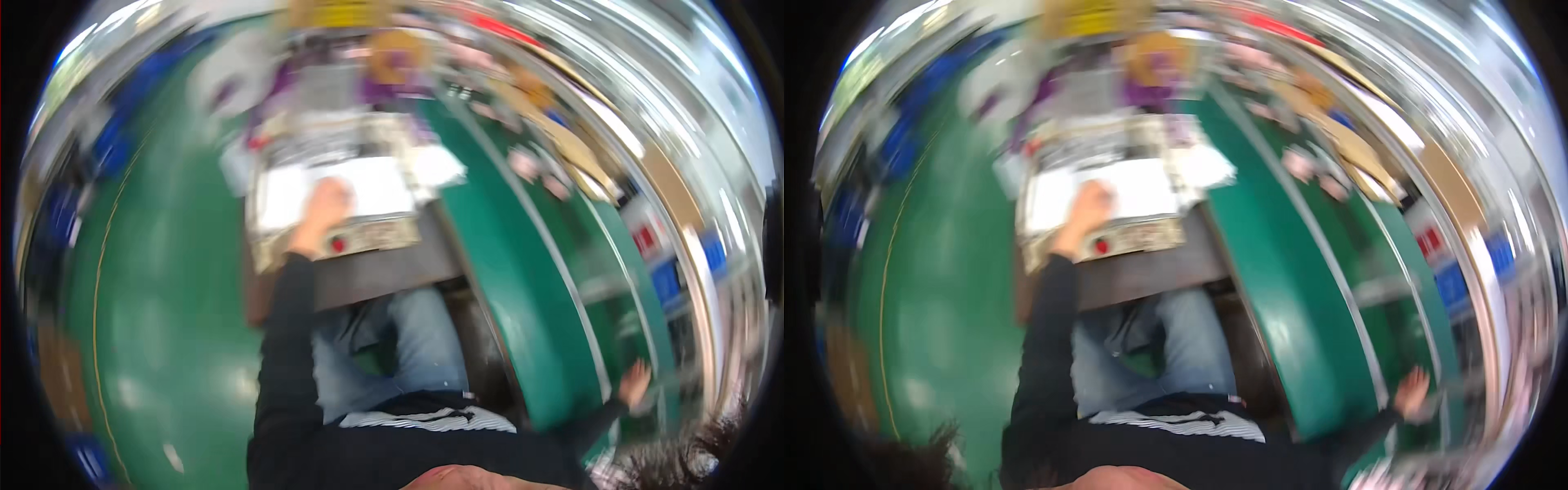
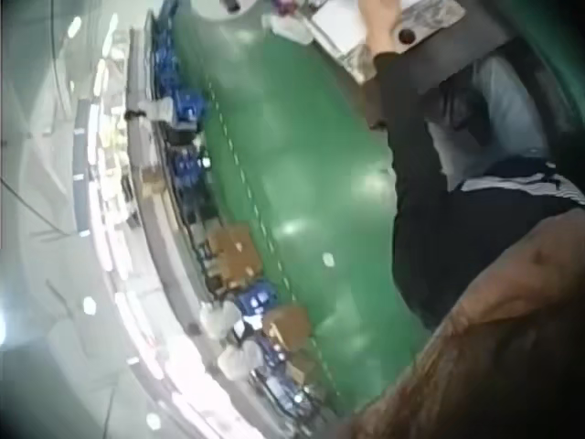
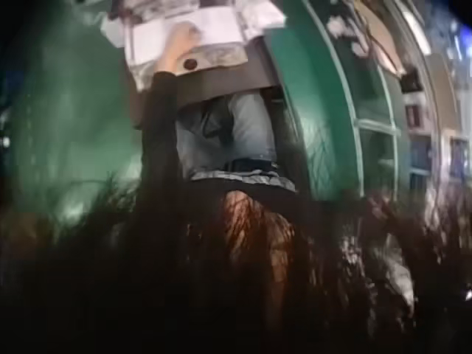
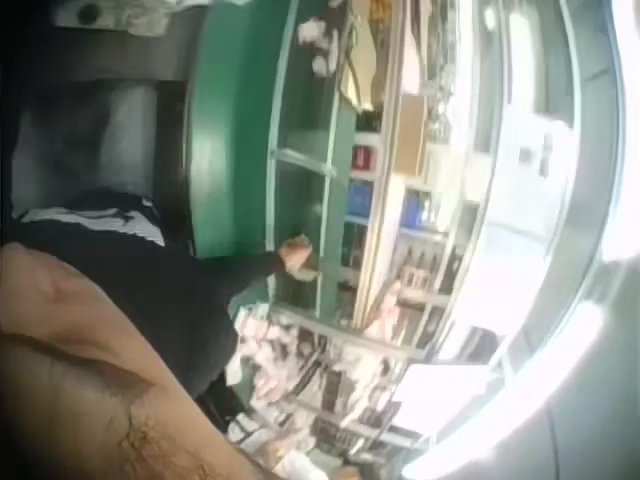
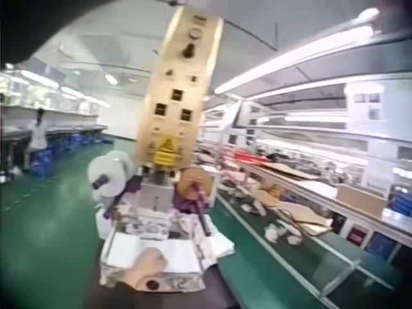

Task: The worker takes small parts, processes them through a machine on the table, and places the results on a conveyor belt.

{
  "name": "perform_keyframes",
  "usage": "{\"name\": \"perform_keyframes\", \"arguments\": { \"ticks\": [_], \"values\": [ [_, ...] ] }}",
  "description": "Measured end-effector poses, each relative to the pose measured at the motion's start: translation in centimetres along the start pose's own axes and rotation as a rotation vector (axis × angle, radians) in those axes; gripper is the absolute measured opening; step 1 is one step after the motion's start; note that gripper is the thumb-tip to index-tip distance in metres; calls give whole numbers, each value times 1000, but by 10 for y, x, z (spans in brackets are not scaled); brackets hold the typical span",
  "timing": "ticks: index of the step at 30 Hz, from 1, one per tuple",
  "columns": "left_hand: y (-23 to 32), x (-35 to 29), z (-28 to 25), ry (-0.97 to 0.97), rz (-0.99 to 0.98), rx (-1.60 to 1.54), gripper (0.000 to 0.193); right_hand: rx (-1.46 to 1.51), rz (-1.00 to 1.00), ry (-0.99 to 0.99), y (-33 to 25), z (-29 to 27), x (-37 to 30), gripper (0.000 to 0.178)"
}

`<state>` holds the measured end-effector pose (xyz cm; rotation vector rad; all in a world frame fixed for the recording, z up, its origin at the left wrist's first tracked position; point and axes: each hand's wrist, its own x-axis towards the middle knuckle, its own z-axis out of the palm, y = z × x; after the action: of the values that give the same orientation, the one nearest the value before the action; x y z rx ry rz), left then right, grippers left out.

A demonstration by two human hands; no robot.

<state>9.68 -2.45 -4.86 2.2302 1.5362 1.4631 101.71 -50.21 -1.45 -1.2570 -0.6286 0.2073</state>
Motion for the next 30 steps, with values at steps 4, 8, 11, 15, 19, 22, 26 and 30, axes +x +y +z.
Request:
{"name": "perform_keyframes", "arguments": {
  "ticks": [4, 8, 11, 15, 19, 22, 26, 30],
  "values": [
    [99, -16, -24, -47, 62, 337, 48, -105, 295, 136, 13, 131, 49, 54],
    [114, -71, -9, -68, -109, 636, 91, -258, 198, -336, 27, 367, 29, 49],
    [133, -59, 0, -52, -104, 631, 94, -678, -235, -874, 87, 497, 26, 46],
    [147, -51, 0, -213, -254, 745, 103, -1506, -366, -699, 80, 625, -168, 85],
    [147, -36, 8, -332, -230, 851, 111, -1482, -411, -664, 82, 643, -189, 80],
    [142, -32, 13, -417, -190, 991, 113, -1456, -473, -701, 79, 632, -196, 79],
    [152, -13, 26, -524, -155, 1148, 114, -1437, -518, -704, 77, 634, -189, 80],
    [155, -5, 30, -545, -168, 1200, 116, -1424, -520, -705, 76, 634, -188, 80]
  ]
}}
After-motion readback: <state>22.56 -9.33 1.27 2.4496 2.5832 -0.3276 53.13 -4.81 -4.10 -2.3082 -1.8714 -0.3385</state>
